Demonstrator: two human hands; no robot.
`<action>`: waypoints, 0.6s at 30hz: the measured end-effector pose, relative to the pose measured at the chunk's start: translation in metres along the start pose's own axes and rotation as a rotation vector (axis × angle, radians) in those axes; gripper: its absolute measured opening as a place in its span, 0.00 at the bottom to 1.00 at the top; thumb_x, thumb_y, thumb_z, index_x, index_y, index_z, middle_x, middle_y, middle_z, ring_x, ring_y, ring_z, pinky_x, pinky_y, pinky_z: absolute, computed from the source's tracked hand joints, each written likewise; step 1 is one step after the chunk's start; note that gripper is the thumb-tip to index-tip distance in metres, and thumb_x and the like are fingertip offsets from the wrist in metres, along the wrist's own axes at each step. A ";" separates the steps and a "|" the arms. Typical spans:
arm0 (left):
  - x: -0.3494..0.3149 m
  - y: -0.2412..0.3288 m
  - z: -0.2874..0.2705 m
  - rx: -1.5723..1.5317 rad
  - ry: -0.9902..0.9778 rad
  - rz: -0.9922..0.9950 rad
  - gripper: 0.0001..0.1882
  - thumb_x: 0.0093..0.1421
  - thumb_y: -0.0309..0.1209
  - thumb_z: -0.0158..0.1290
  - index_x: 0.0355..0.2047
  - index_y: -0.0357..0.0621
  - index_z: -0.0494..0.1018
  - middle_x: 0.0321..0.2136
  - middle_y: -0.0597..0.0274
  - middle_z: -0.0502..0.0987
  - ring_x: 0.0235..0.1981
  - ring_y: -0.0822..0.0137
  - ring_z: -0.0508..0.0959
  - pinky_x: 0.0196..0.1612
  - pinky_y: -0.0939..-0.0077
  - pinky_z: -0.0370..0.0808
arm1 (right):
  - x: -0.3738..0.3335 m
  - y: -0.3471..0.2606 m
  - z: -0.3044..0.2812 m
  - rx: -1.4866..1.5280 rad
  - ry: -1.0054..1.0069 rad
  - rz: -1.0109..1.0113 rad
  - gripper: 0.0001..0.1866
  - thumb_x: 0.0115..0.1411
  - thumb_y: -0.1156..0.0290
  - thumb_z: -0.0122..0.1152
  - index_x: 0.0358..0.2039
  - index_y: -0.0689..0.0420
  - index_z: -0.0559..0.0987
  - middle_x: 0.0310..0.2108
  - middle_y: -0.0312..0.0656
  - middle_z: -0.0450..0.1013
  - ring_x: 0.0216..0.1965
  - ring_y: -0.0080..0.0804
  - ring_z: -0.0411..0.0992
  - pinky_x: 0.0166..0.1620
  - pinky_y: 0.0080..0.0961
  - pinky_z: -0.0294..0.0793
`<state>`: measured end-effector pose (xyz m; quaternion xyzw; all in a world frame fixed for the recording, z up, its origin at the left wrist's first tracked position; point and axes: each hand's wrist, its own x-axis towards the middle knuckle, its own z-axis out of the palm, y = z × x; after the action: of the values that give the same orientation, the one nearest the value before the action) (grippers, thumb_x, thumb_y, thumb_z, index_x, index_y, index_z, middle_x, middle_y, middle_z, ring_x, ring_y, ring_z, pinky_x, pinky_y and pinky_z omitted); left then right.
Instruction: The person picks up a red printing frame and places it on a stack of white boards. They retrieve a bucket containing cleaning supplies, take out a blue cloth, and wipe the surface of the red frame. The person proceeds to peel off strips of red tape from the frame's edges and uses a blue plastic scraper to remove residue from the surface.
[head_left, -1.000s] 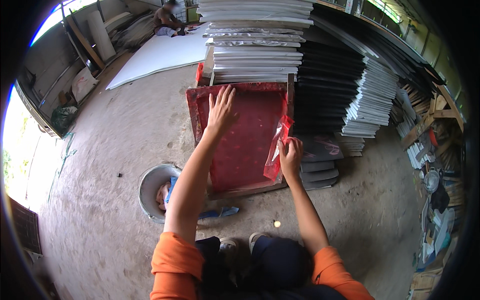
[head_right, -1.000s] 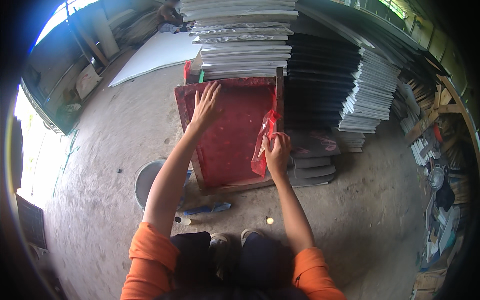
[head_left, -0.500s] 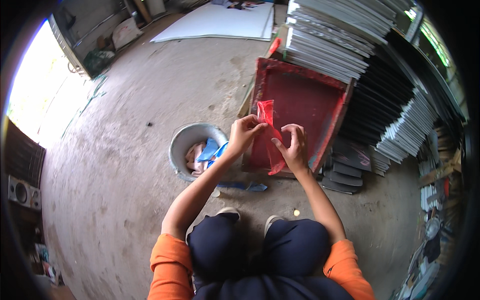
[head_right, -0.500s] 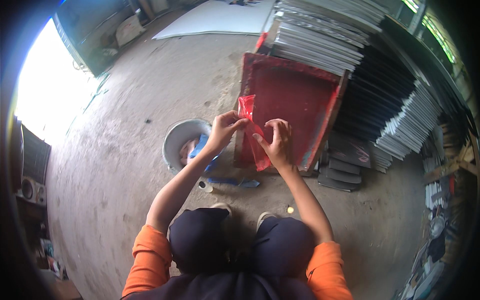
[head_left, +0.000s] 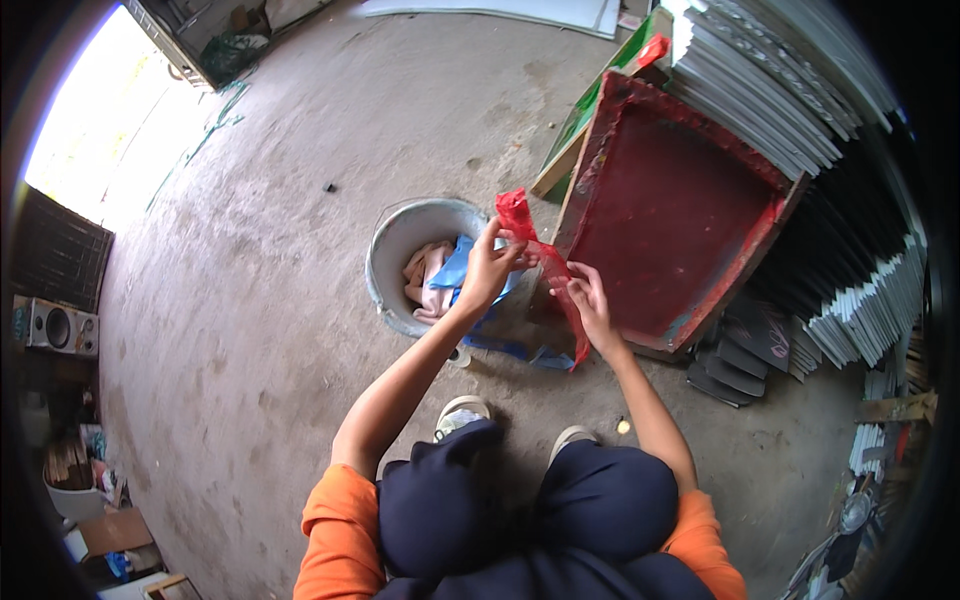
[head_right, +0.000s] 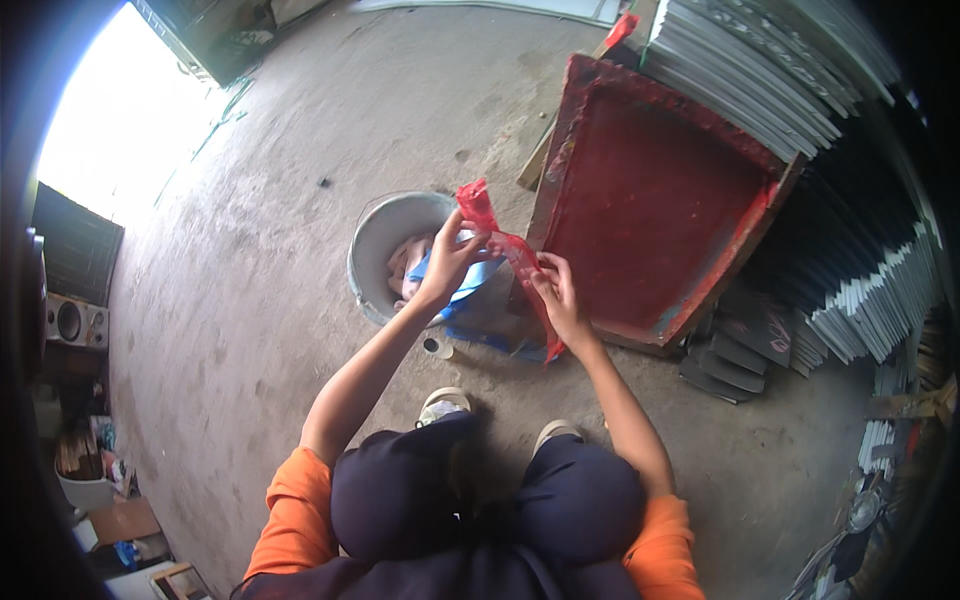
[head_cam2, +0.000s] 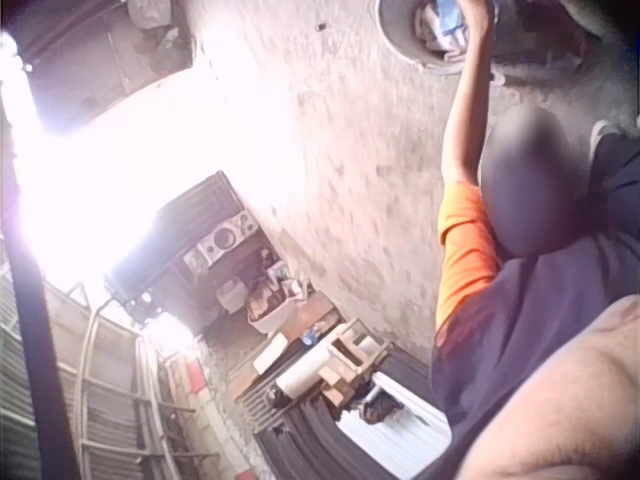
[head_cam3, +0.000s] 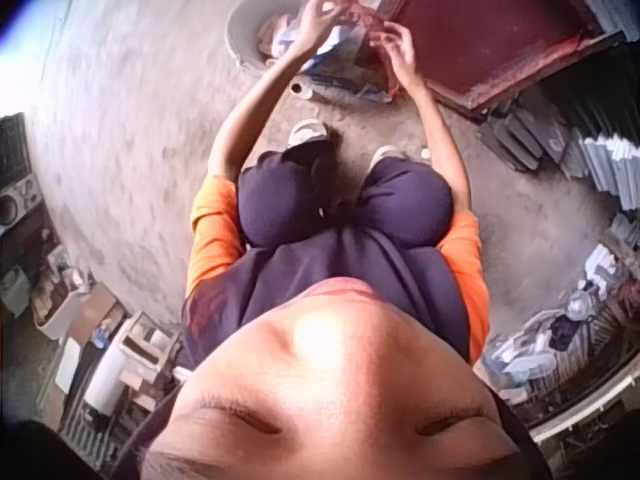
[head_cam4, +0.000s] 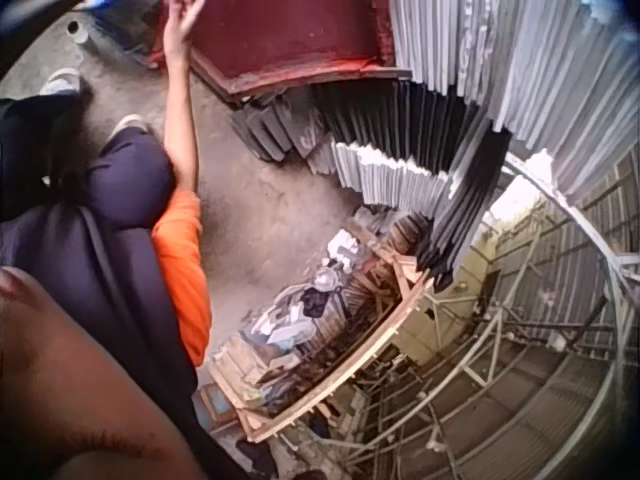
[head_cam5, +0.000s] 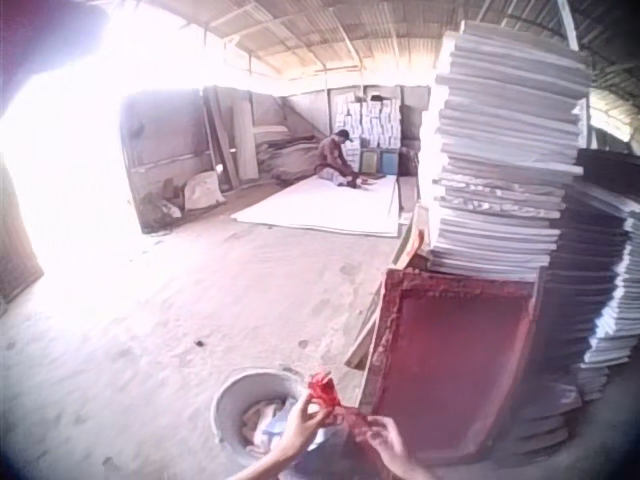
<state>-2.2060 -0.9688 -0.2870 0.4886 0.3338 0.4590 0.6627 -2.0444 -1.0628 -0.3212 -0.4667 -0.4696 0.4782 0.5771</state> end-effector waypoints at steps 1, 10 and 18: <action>-0.006 0.003 0.001 -0.054 -0.035 0.003 0.13 0.57 0.17 0.44 0.44 0.38 0.61 0.36 0.59 0.70 0.34 0.65 0.76 0.38 0.73 0.77 | 0.006 -0.005 0.005 0.106 -0.092 0.090 0.21 0.60 0.64 0.50 0.50 0.60 0.60 0.36 0.43 0.70 0.36 0.26 0.70 0.42 0.21 0.68; -0.047 0.015 -0.102 0.655 0.005 0.171 0.20 0.45 0.24 0.59 0.40 0.42 0.68 0.38 0.57 0.69 0.42 0.62 0.72 0.44 0.69 0.71 | 0.071 0.001 0.031 -0.298 -0.045 0.149 0.09 0.57 0.70 0.53 0.35 0.62 0.72 0.26 0.38 0.72 0.27 0.21 0.70 0.31 0.19 0.68; -0.073 -0.031 -0.160 1.068 0.627 -0.097 0.38 0.44 0.34 0.60 0.53 0.40 0.54 0.49 0.44 0.58 0.55 0.50 0.54 0.56 0.58 0.52 | 0.127 0.045 0.070 -0.629 -0.106 0.379 0.32 0.57 0.52 0.48 0.53 0.61 0.56 0.52 0.56 0.61 0.54 0.44 0.60 0.53 0.32 0.60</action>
<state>-2.3657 -0.9854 -0.3645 0.5788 0.7181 0.3196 0.2171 -2.1053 -0.9256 -0.3453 -0.6744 -0.5280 0.4326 0.2814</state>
